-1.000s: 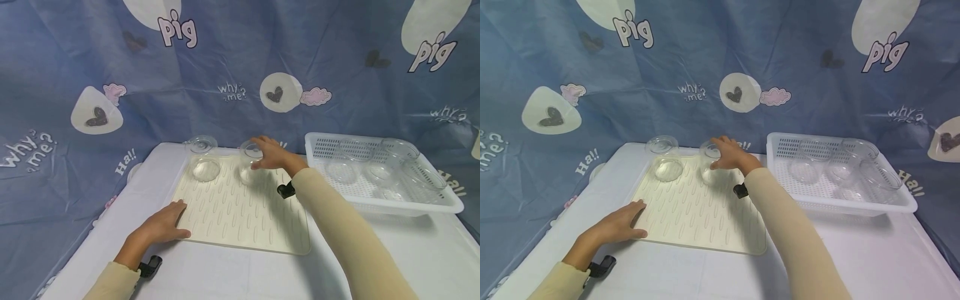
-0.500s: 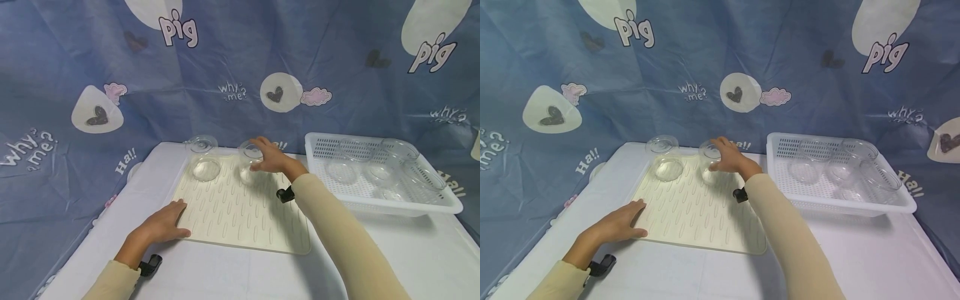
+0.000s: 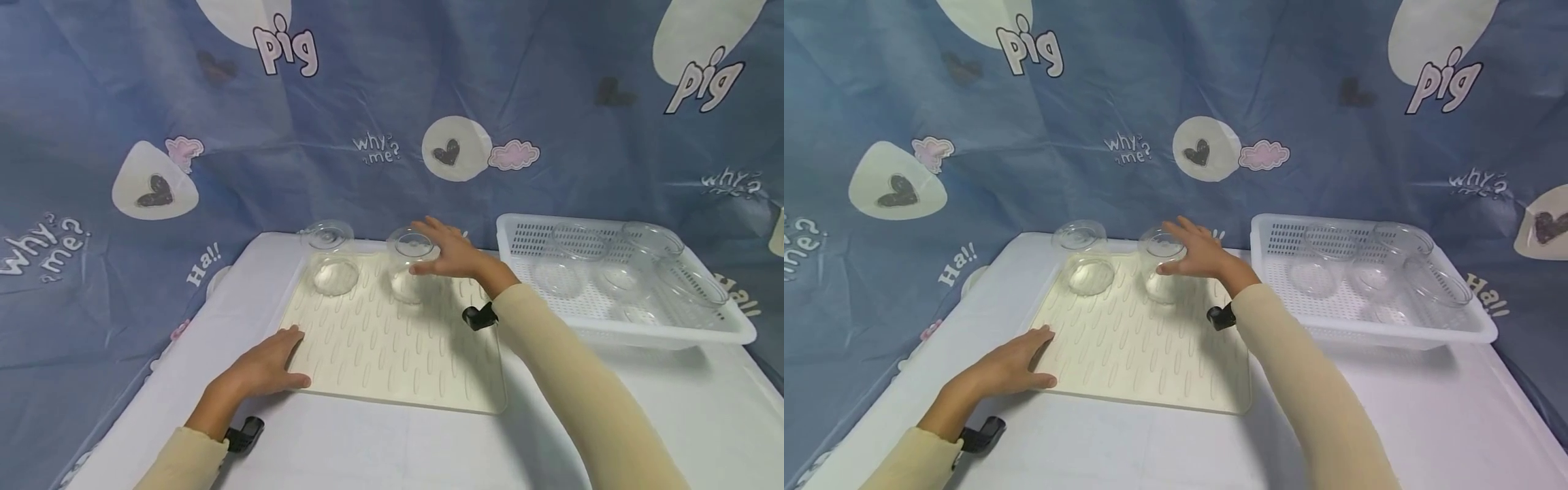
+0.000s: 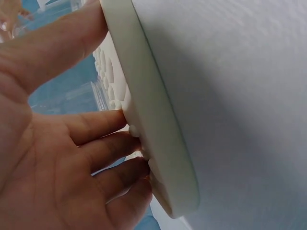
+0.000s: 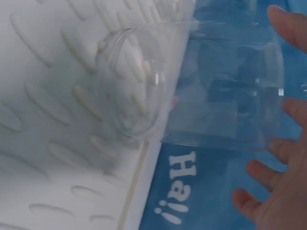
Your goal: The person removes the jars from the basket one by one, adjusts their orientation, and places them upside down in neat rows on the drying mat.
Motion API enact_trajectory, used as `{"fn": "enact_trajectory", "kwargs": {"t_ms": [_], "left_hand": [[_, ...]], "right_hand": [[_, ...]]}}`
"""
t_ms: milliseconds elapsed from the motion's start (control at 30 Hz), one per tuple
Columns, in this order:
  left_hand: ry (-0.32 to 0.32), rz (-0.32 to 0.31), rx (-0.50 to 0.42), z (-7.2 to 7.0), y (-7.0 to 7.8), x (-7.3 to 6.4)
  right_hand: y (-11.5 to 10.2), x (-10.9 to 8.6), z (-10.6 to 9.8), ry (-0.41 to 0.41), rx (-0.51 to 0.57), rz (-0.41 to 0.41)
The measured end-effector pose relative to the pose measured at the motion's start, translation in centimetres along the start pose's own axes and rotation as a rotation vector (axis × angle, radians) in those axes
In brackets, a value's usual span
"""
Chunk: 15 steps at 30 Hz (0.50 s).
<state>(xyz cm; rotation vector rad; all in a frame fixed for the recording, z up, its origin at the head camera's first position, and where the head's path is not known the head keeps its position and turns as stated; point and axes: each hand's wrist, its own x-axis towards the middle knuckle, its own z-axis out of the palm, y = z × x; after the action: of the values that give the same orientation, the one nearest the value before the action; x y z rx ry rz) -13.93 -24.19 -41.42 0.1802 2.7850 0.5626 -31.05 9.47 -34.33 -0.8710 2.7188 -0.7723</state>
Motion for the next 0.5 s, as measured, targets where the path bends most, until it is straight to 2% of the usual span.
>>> {"fn": "enact_trajectory", "kwargs": {"t_ms": [133, 267, 400, 500], "left_hand": [[-0.005, 0.002, -0.007, 0.0, -0.1, -0.1], [-0.004, -0.001, -0.01, 0.0, -0.1, -0.2], [-0.004, -0.005, -0.008, -0.1, -0.2, -0.3], [-0.011, -0.004, -0.01, -0.1, -0.2, -0.2]], "right_hand": [[-0.6, -1.6, -0.7, 0.031, -0.02, -0.032], [-1.4, -4.2, -1.4, 0.079, -0.056, -0.101], [-2.2, -7.8, -1.9, 0.174, -0.085, -0.221], [-2.6, -11.2, -2.2, 0.244, -0.137, -0.293]]}}
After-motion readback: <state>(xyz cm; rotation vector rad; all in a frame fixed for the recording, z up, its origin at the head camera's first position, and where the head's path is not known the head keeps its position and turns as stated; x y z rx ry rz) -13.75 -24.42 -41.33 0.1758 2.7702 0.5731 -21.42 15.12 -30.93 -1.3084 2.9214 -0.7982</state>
